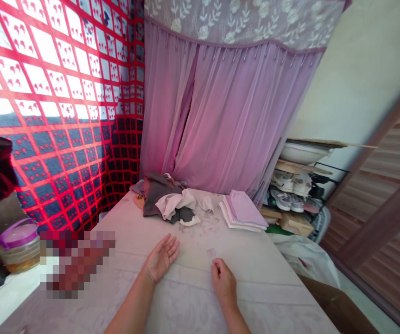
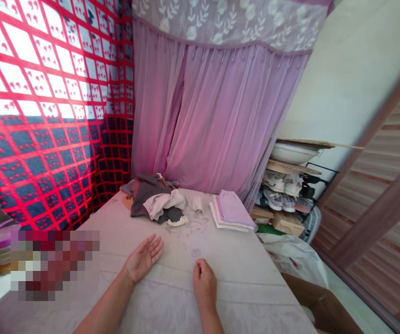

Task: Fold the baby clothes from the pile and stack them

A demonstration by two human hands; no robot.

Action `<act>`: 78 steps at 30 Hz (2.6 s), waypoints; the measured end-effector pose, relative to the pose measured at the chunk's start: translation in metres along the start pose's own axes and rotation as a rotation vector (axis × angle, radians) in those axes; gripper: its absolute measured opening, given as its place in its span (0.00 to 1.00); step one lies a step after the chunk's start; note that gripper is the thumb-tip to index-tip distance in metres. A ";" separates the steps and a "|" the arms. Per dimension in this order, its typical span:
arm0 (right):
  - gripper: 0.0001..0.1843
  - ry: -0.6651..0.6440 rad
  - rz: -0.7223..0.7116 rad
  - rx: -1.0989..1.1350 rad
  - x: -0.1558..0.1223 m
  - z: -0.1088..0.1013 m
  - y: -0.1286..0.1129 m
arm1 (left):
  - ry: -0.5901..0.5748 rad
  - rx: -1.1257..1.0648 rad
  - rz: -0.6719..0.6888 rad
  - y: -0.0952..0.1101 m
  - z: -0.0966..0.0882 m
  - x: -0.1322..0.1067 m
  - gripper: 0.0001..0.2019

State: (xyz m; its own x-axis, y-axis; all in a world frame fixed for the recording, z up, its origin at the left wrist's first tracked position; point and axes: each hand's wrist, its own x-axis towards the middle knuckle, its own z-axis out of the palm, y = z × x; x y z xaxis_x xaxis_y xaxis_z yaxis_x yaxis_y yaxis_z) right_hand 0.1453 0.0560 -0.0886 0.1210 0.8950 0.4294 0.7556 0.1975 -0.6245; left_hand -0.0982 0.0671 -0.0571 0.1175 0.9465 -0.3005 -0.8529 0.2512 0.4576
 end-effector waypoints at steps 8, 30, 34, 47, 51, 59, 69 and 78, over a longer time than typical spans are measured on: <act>0.19 -0.037 0.015 0.181 -0.004 0.001 0.008 | 0.163 0.372 0.178 0.004 0.007 0.005 0.21; 0.25 0.078 0.271 0.552 0.004 -0.007 0.008 | -0.410 1.328 0.525 -0.033 0.076 -0.046 0.12; 0.27 0.079 0.286 0.619 0.005 -0.008 0.014 | -0.476 1.340 0.409 -0.064 0.066 -0.057 0.07; 0.25 0.061 -0.011 0.096 -0.012 0.002 0.010 | 0.474 1.508 0.409 0.000 0.028 -0.003 0.27; 0.23 0.176 0.015 0.115 -0.006 -0.010 0.027 | 0.427 1.499 0.366 -0.011 0.036 -0.001 0.20; 0.22 0.138 -0.344 0.144 -0.018 -0.044 0.005 | 0.047 1.031 0.304 -0.080 0.061 -0.023 0.29; 0.22 -0.020 0.090 0.581 -0.016 -0.032 -0.010 | -0.201 1.209 0.292 -0.077 0.079 -0.024 0.30; 0.12 -0.401 0.175 0.846 -0.008 -0.100 -0.038 | -0.771 2.439 0.791 -0.044 0.122 -0.023 0.19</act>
State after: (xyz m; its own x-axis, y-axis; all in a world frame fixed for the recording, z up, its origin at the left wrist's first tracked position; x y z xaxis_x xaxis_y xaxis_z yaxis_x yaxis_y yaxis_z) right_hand 0.1799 0.0011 -0.0026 -0.1601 0.9789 0.1274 0.0126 0.1311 -0.9913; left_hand -0.0011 0.0590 0.0313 0.7156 0.6790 0.1639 0.6800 -0.7309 0.0585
